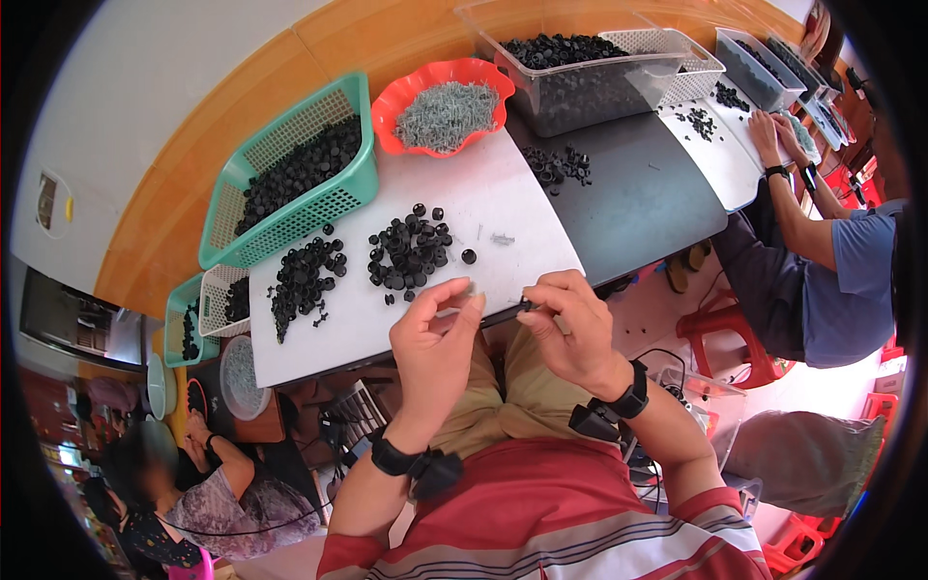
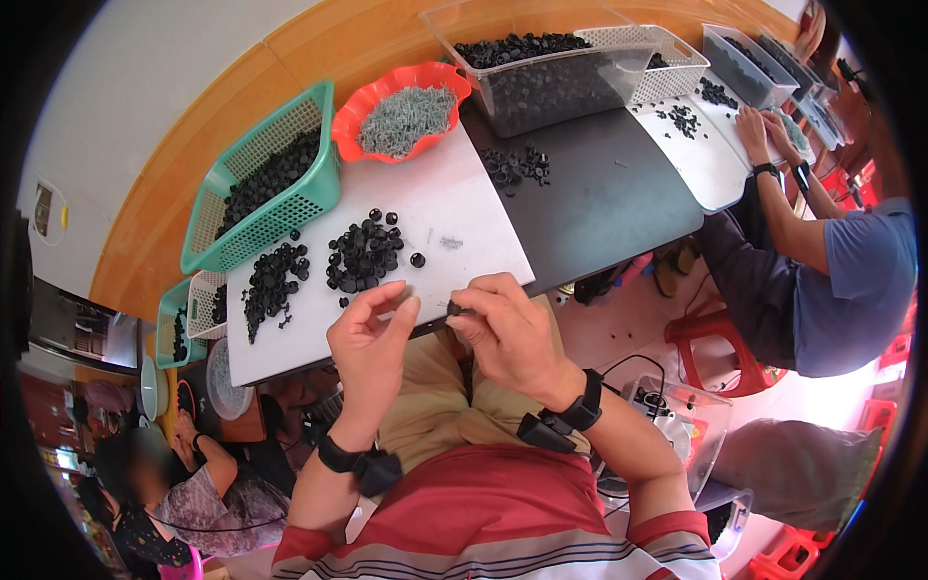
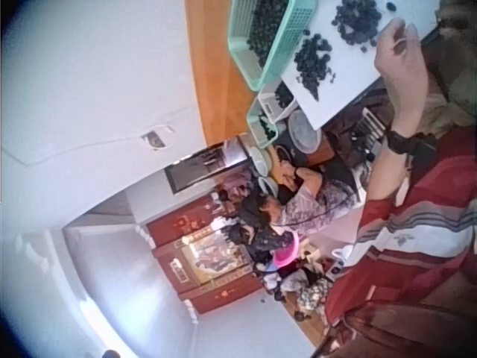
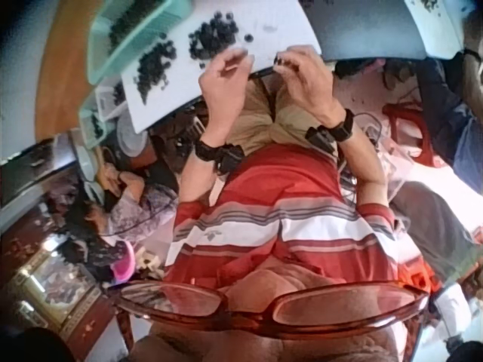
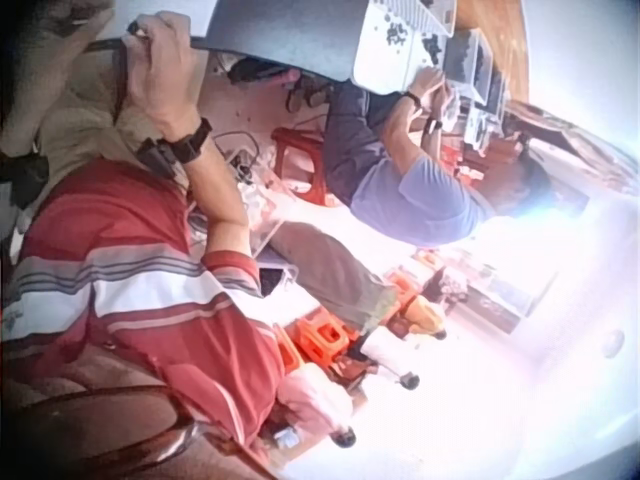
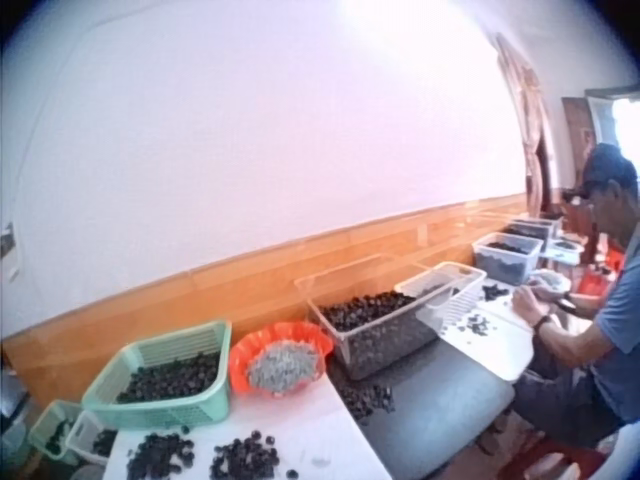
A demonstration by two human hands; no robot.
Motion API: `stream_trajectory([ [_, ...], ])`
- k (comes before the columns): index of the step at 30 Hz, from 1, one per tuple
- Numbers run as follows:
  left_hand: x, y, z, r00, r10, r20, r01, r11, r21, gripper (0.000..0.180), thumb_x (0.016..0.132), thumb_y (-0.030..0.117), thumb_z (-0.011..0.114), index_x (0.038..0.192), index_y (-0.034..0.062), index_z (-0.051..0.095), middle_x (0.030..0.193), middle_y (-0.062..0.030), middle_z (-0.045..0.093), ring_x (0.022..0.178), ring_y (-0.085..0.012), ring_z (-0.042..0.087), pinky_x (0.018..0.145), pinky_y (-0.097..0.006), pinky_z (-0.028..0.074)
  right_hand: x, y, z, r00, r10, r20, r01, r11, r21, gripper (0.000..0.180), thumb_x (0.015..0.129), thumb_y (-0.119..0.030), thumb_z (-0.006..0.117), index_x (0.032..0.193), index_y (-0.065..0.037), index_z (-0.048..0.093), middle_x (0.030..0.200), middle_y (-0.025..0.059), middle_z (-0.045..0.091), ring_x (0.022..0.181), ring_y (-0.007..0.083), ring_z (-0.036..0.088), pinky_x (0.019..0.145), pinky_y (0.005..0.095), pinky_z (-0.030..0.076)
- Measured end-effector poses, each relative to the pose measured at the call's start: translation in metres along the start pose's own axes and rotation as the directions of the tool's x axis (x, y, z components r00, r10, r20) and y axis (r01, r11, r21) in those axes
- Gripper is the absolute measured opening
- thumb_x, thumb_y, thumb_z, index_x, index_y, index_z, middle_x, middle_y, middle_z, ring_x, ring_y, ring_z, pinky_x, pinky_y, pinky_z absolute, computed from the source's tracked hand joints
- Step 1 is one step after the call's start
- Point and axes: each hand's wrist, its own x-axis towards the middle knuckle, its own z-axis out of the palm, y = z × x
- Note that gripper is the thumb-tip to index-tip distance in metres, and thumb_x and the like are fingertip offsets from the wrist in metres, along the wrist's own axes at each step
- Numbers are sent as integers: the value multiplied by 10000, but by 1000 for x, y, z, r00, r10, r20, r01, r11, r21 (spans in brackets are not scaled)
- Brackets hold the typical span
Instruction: Manually assembling small black plastic components by inserting pins or joining parts together at a workbench.
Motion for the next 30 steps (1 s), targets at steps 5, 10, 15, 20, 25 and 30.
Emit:
stream_trajectory([
  [5, 37, -9, -1, 908, 408, 91, -368, 677, 637, 193, 859, 119, 790, 1032, 43, 751, 985, -75, 669, 855, -227, 652, 754, -359, 539, -2, 5, -9, 999, 44, -30, -44, 999, -10, 277, 855, -43, 792, 1100, -14, 667, 984, 109, 643, 675, 189, 620, 587, 296, 511],
  [10, 51, -7, 4, 904, 386, 185, -371, 488, 790, 184, 822, 103, 787, 996, 53, 755, 976, -69, 606, 919, -287, 597, 743, -401, 514, -7, 5, -16, 998, 45, -37, -45, 999, 1, 281, 849, -35, 795, 1097, -10, 666, 981, 107, 643, 662, 175, 606, 584, 286, 504],
  [15, 57, -12, 3, 859, 420, 294, -468, 408, 784, 92, 839, 98, 765, 918, 56, 742, 989, -65, 601, 912, -282, 583, 736, -417, 515, -8, 6, -19, 997, 62, -46, -60, 997, 40, 276, 863, -18, 784, 1109, -4, 662, 983, 112, 643, 664, 159, 604, 584, 277, 504],
  [20, 53, -11, 1, 808, 496, 318, -546, 430, 719, 92, 842, 67, 752, 917, 25, 718, 1065, -98, 669, 943, -316, 634, 781, -402, 542, -7, 7, -20, 996, 89, -26, -87, 995, 57, 272, 874, -10, 776, 1119, 3, 658, 995, 113, 637, 672, 145, 604, 593, 271, 507],
  [25, 34, -7, -5, 840, 484, 244, -532, 649, 544, 86, 867, 3, 727, 944, -8, 690, 1085, -158, 726, 927, -290, 726, 820, -342, 581, -4, 6, -18, 992, 129, -15, -127, 988, 88, 266, 876, -1, 769, 1118, 4, 658, 1002, 108, 635, 677, 137, 604, 600, 267, 506],
  [30, 18, -1, -6, 986, 137, 92, -149, 979, 139, 135, 891, -58, 731, 1016, -33, 686, 1058, -124, 744, 934, -125, 711, 826, -274, 590, -2, 6, -7, 984, 177, 7, -176, 973, 146, 261, 880, 1, 765, 1118, 9, 657, 1013, 109, 634, 677, 131, 601, 598, 265, 501],
])
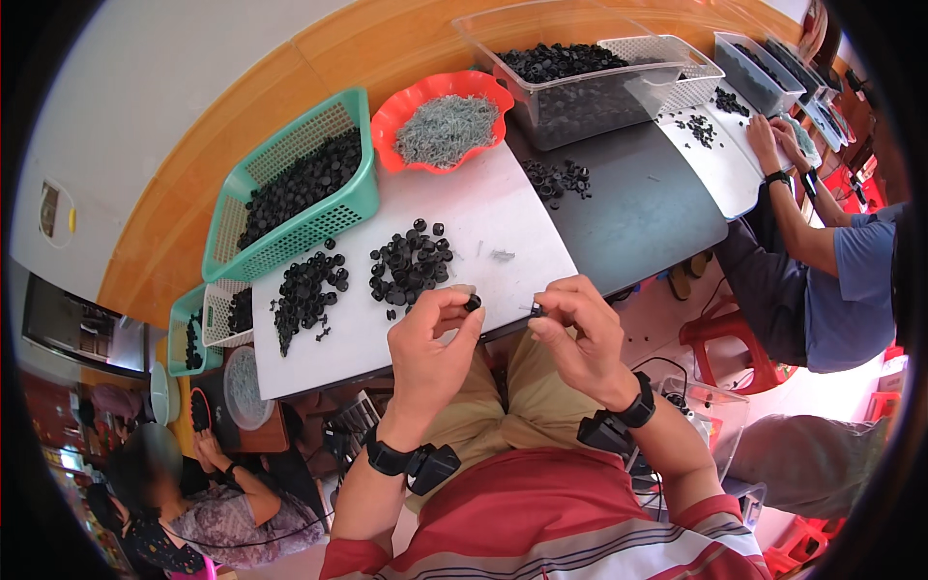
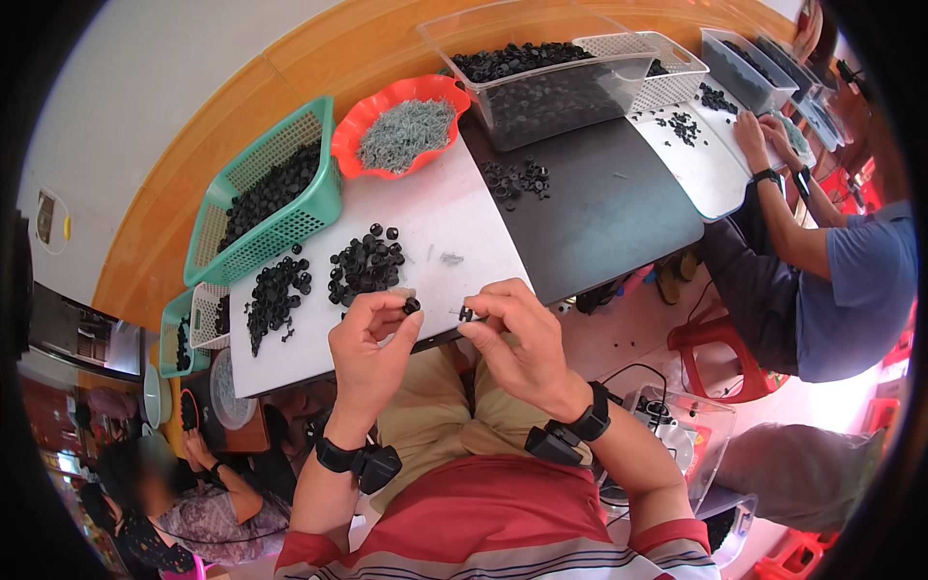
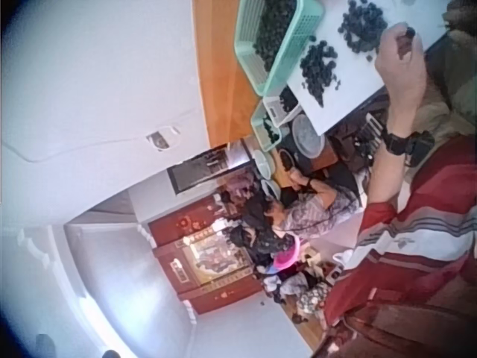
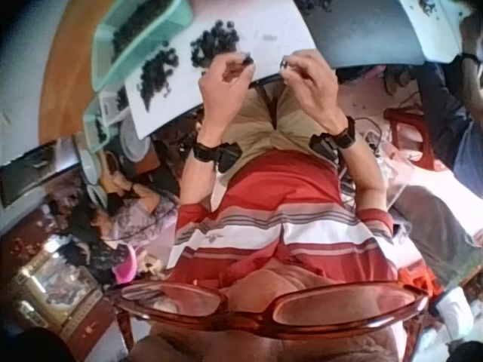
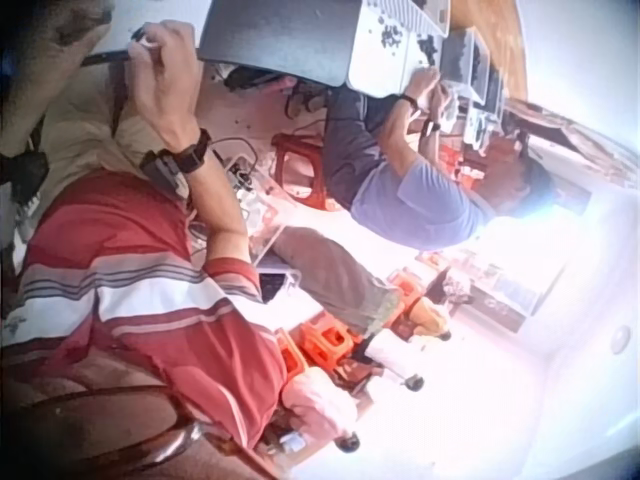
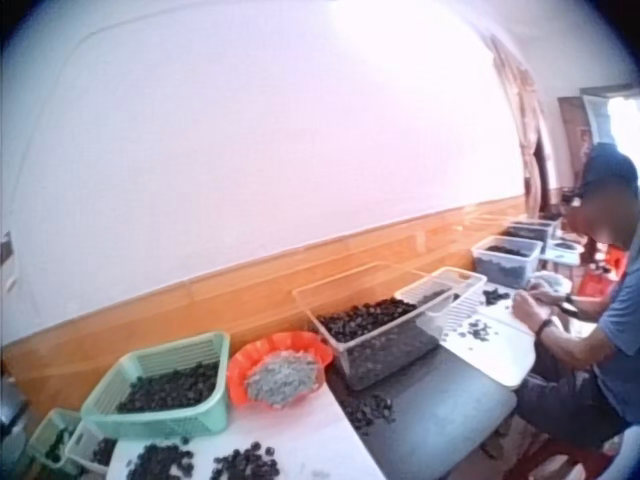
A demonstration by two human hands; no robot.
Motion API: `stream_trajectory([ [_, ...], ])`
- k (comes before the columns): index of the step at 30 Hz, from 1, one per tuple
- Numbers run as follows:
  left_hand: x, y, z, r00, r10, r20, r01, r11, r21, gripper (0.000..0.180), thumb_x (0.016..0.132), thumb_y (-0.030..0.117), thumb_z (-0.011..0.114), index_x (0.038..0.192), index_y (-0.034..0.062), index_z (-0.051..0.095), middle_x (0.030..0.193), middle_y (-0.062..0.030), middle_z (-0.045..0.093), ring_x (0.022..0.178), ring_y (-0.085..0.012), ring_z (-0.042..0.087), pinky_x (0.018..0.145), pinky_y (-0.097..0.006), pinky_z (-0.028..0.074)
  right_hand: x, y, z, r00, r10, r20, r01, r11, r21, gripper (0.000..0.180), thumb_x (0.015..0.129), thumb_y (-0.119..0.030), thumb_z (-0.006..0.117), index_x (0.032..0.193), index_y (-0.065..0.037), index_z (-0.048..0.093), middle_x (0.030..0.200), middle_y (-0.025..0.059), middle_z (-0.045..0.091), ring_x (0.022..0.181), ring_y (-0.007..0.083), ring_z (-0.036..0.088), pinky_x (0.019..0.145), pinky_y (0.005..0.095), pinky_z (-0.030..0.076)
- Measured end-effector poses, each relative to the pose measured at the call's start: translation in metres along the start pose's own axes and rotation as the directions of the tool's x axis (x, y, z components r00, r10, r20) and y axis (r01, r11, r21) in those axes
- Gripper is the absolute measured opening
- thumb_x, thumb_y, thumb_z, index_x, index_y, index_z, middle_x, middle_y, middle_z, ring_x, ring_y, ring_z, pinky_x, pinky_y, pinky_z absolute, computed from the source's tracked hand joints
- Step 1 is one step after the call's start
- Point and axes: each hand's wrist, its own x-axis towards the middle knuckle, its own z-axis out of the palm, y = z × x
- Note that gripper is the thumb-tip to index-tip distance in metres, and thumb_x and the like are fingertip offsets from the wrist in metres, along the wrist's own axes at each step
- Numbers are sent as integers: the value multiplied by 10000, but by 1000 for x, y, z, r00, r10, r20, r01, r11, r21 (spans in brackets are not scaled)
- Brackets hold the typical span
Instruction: Manually assembling small black plastic components by inserting pins or joining parts together at a workbench.
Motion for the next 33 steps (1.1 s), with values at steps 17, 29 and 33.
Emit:
stream_trajectory([
  [17, -20, 14, -14, 902, -299, 310, 430, 569, -701, 217, 1008, 32, 630, 1209, -39, 673, 1156, -127, 716, 1027, -189, 717, 928, -317, 614, 16, -3, 47, 996, -6, -91, 18, 991, 133, 255, 898, 12, 752, 1134, 23, 657, 1040, 129, 634, 677, 102, 576, 574, 240, 485],
  [29, -20, -8, -20, 878, -296, 376, 460, 304, -834, 208, 1022, 50, 616, 1223, 10, 652, 1152, -113, 717, 1031, -184, 713, 917, -304, 609, 21, -14, 45, 1000, -25, 0, 25, 997, 79, 264, 889, 6, 758, 1135, -2, 664, 1032, 120, 641, 681, 116, 603, 567, 252, 494],
  [33, -20, -10, -23, 879, -297, 374, 442, 211, -872, 214, 1023, 57, 613, 1231, 26, 652, 1170, -112, 714, 1045, -195, 711, 922, -310, 608, 23, -18, 40, 998, -55, 29, 52, 995, 81, 257, 894, -12, 759, 1134, -14, 669, 1027, 111, 648, 687, 139, 619, 574, 265, 504],
])
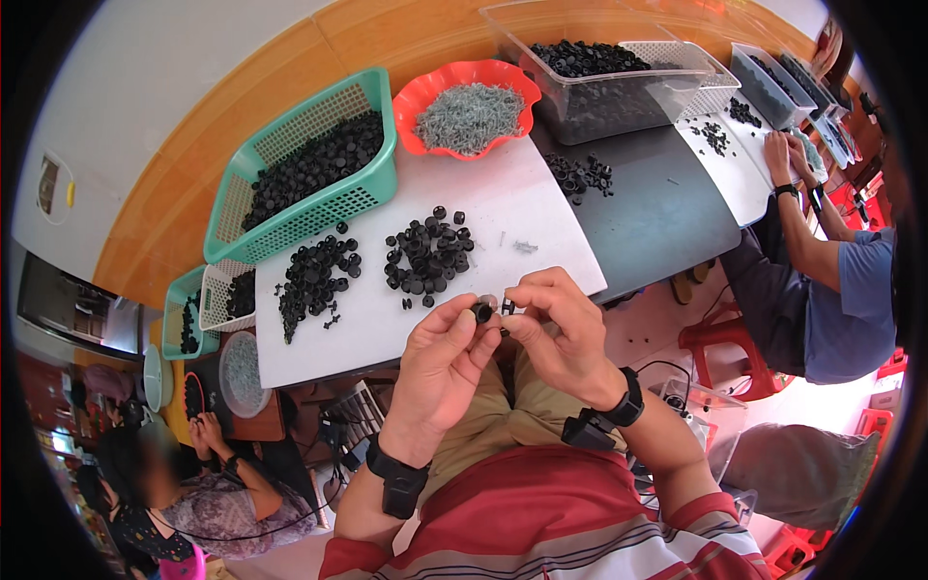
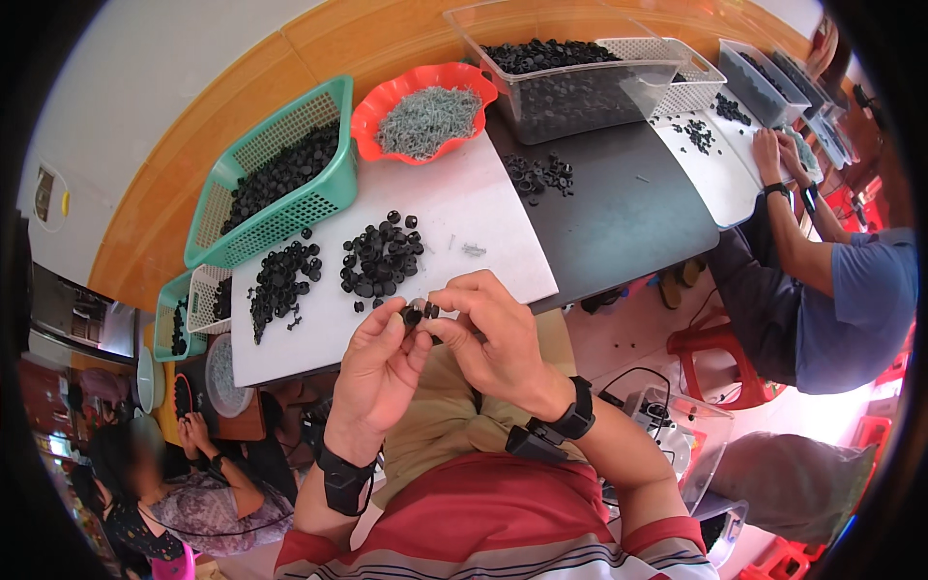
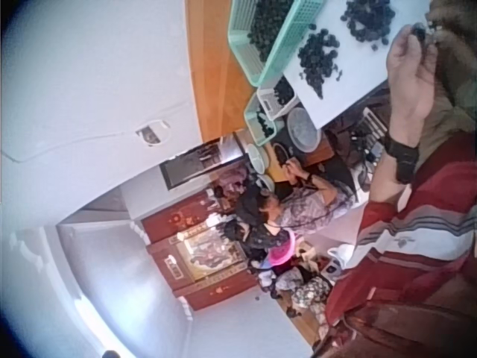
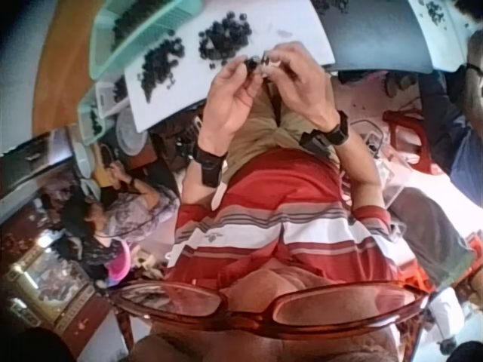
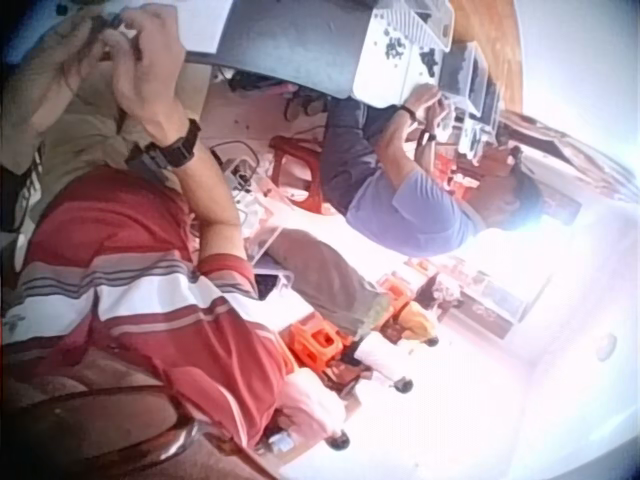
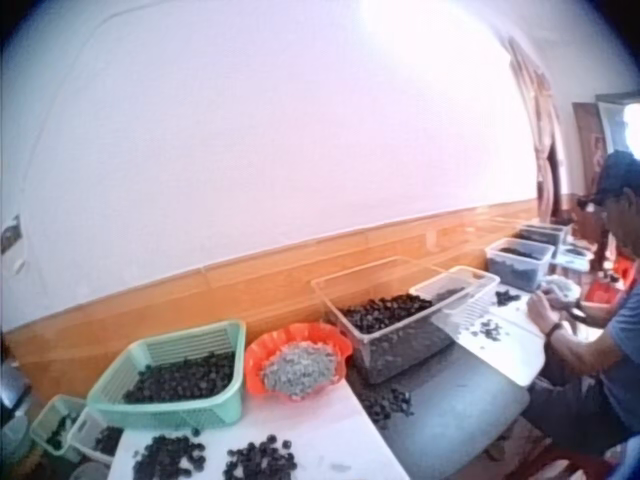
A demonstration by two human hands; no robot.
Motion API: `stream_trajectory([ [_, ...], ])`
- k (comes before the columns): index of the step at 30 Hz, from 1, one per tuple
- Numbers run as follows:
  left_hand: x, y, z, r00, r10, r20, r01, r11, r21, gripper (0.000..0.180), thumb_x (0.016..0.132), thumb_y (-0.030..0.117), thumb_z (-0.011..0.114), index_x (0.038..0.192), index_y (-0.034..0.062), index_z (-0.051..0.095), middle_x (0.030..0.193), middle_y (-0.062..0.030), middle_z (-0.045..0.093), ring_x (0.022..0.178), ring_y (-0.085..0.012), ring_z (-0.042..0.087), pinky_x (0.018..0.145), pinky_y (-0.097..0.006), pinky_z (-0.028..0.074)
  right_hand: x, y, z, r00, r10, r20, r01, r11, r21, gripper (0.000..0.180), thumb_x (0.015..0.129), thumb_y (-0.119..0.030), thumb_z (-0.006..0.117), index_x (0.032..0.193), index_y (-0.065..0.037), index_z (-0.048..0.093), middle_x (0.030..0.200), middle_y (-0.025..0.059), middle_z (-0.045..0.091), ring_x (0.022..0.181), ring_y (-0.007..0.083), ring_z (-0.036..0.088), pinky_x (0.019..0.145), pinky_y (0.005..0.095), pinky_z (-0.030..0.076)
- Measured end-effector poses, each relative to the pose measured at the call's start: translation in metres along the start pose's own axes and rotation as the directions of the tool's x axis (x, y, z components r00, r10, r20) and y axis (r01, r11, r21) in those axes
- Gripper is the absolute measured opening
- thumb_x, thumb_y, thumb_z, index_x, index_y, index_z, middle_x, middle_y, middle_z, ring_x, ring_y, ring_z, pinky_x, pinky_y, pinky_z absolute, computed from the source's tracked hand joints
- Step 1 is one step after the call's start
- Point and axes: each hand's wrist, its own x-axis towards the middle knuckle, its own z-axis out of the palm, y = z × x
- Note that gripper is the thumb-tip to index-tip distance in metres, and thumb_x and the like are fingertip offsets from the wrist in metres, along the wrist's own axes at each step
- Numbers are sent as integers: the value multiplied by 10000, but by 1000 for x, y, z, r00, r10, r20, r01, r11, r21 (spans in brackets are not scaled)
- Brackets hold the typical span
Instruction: Manually assembling small black plastic components by inserting pins or joining parts together at a workbench.
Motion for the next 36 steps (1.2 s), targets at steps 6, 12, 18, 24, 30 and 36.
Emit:
stream_trajectory([
  [6, 0, -1, -3, 1000, -7, 8, 7, 997, -77, 228, 1022, 69, 617, 1247, 70, 658, 1210, -118, 702, 1072, -200, 702, 943, -325, 604, 0, -5, -5, 997, 27, 76, -21, 997, -68, 256, 887, -29, 756, 1133, -32, 686, 1009, 108, 645, 713, 200, 651, 615, 305, 532],
  [12, -1, -5, -7, 1000, 1, 13, 1, 993, -118, 222, 1019, 68, 621, 1232, 88, 678, 1227, -123, 701, 1074, -193, 700, 961, -339, 599, 2, -12, -7, 990, 43, 135, -31, 995, -91, 269, 899, -43, 734, 1164, -49, 688, 1012, 109, 637, 740, 257, 673, 634, 336, 542],
  [18, -2, -5, -5, 999, -6, 32, 9, 995, -96, 207, 1013, 62, 629, 1212, 71, 688, 1160, -114, 723, 1058, -193, 707, 966, -337, 599, 3, -13, -7, 987, 49, 153, -28, 990, -139, 281, 880, -31, 734, 1155, -54, 679, 1013, 103, 633, 741, 276, 671, 619, 353, 538],
  [24, -4, -6, -6, 1000, -2, 30, 4, 999, -52, 207, 1008, 58, 636, 1209, 62, 686, 1134, -110, 728, 1033, -189, 710, 951, -332, 600, 1, -13, -9, 980, 34, 194, 5, 981, -196, 328, 852, -24, 744, 1168, -56, 661, 1016, 91, 624, 732, 280, 668, 597, 366, 531],
  [30, -5, -5, -3, 999, 24, 33, -25, 1000, 17, 211, 1013, 42, 621, 1215, 39, 682, 1173, -113, 717, 1049, -186, 701, 962, -340, 589, -1, -13, -8, 979, 31, 203, 14, 977, -213, 341, 848, -28, 750, 1177, -51, 663, 1008, 86, 624, 717, 266, 665, 587, 353, 528],
  [36, -7, -10, 0, 998, 64, 21, -66, 994, 90, 226, 1020, 40, 610, 1235, 9, 674, 1208, -121, 707, 1079, -190, 692, 982, -345, 581, -6, -8, -5, 992, -38, 124, 56, 988, -145, 350, 819, -9, 776, 1157, -50, 698, 978, 88, 640, 690, 237, 658, 570, 336, 529],
])
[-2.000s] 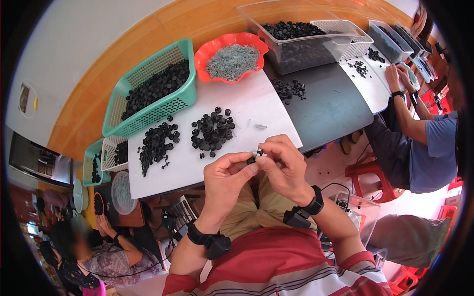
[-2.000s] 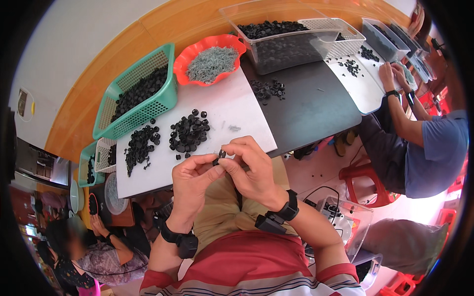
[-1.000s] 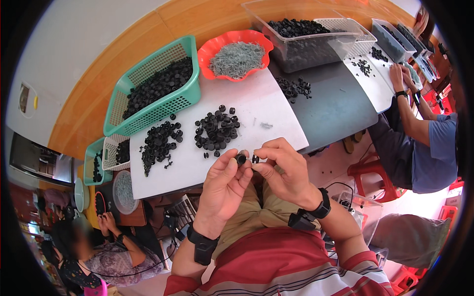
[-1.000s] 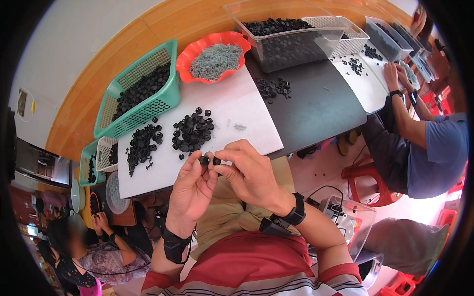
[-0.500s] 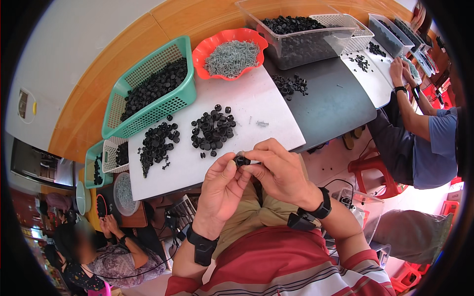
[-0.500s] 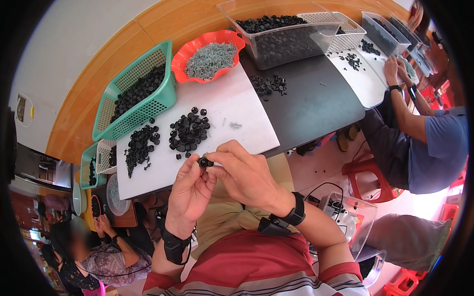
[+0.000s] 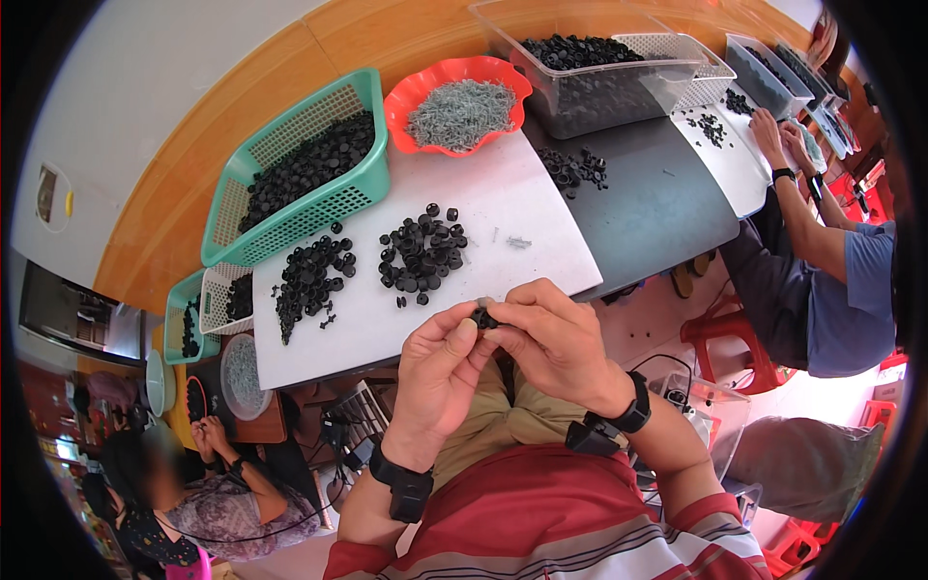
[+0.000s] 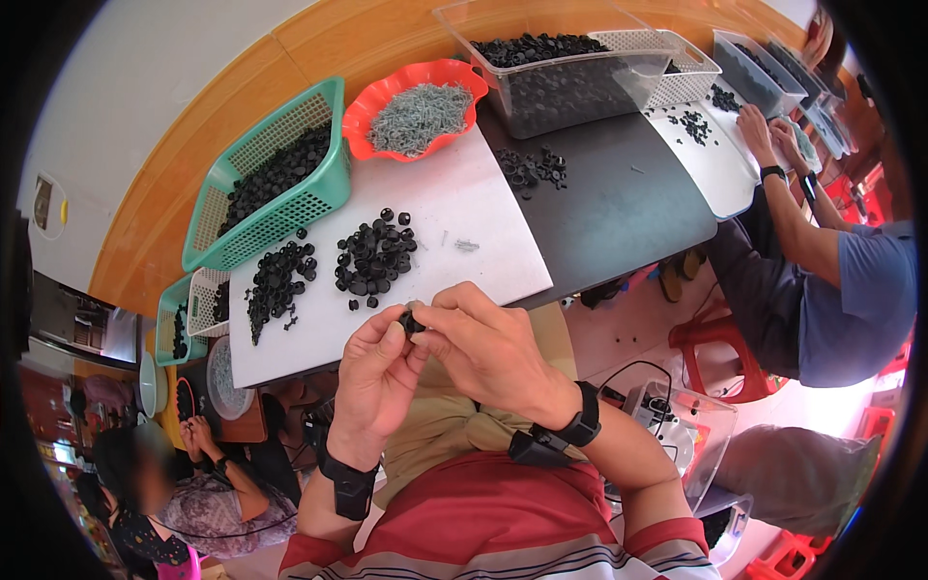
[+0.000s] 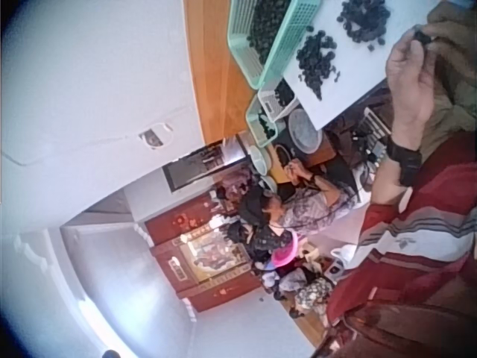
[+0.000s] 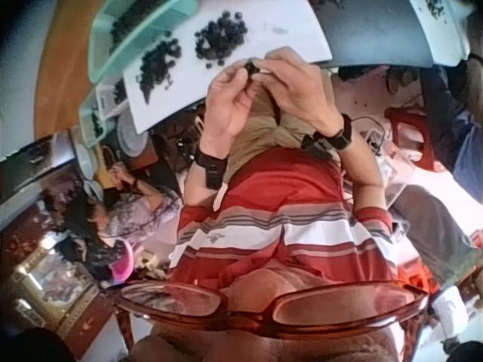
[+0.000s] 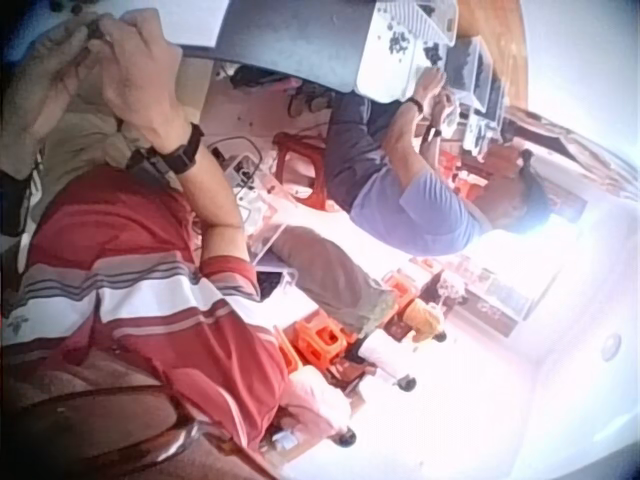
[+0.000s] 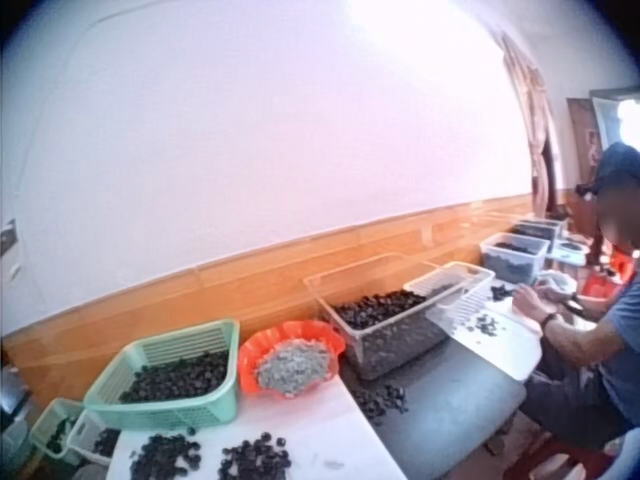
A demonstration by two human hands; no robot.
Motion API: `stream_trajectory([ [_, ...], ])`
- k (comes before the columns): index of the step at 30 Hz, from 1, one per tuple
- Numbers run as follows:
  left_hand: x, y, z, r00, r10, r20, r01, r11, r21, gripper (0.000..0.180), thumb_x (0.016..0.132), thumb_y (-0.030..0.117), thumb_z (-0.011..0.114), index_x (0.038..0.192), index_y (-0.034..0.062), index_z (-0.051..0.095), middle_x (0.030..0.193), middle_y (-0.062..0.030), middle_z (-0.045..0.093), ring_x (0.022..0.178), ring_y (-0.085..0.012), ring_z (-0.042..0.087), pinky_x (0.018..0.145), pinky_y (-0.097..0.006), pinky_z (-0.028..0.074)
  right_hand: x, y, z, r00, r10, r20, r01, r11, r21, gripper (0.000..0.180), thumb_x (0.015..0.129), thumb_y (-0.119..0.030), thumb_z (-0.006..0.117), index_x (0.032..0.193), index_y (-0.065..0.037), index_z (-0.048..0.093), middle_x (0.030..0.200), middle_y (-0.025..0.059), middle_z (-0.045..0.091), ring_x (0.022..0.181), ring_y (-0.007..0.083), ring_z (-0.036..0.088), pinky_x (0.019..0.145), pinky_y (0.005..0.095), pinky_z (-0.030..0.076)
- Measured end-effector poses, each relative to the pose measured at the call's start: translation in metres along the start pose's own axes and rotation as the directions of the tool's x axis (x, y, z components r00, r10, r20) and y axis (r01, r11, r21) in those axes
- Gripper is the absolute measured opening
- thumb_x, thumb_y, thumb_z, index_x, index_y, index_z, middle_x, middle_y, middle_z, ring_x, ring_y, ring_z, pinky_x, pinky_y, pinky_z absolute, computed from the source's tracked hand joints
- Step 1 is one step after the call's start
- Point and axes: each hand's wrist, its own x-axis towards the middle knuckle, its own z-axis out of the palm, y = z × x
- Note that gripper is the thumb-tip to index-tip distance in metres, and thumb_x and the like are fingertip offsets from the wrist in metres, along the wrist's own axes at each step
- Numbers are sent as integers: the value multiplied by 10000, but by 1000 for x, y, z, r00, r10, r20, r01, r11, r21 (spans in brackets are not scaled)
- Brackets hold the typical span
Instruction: Manually assembling small black plastic components by inserting pins or joining parts together at a workbench.
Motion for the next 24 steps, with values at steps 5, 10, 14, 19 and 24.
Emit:
stream_trajectory([
  [5, -3, -1, 5, 1000, 12, -27, -11, 999, 35, 234, 1022, 40, 609, 1243, 8, 678, 1209, -119, 709, 1088, -188, 691, 994, -345, 577, -1, 0, -2, 998, -46, -47, 47, 999, 16, 374, 804, 8, 794, 1165, -47, 715, 965, 87, 652, 665, 223, 654, 563, 317, 533],
  [10, -2, -3, 9, 999, 21, -31, -19, 999, 47, 229, 1021, 40, 614, 1237, 9, 683, 1201, -117, 712, 1081, -184, 694, 992, -343, 578, -1, 2, -3, 995, -62, -73, 65, 997, 37, 385, 799, 17, 803, 1168, -54, 719, 958, 89, 656, 654, 210, 652, 560, 309, 530],
  [14, -1, -5, 9, 1000, 20, -9, -20, 999, 28, 213, 1014, 33, 625, 1214, 10, 691, 1195, -114, 714, 1073, -181, 695, 987, -338, 578, -4, 5, -3, 994, -62, -91, 67, 996, 54, 373, 800, 12, 808, 1159, -52, 728, 951, 93, 664, 654, 204, 653, 563, 301, 527],
  [19, 0, -6, 11, 1000, 14, 4, -14, 1000, 15, 199, 1009, 32, 632, 1195, 10, 698, 1187, -112, 715, 1064, -176, 696, 980, -329, 580, -7, 8, -3, 992, -61, -110, 69, 995, 71, 371, 799, 16, 806, 1156, -54, 736, 950, 94, 674, 661, 204, 659, 571, 301, 531],
  [24, 0, -8, 11, 1000, 7, -6, -7, 1000, 30, 198, 1005, 35, 642, 1193, 9, 699, 1187, -114, 717, 1051, -176, 700, 972, -329, 582, -8, 8, -6, 992, -74, -103, 81, 995, 65, 386, 799, 27, 798, 1169, -54, 731, 954, 99, 680, 680, 212, 675, 580, 301, 540],
])
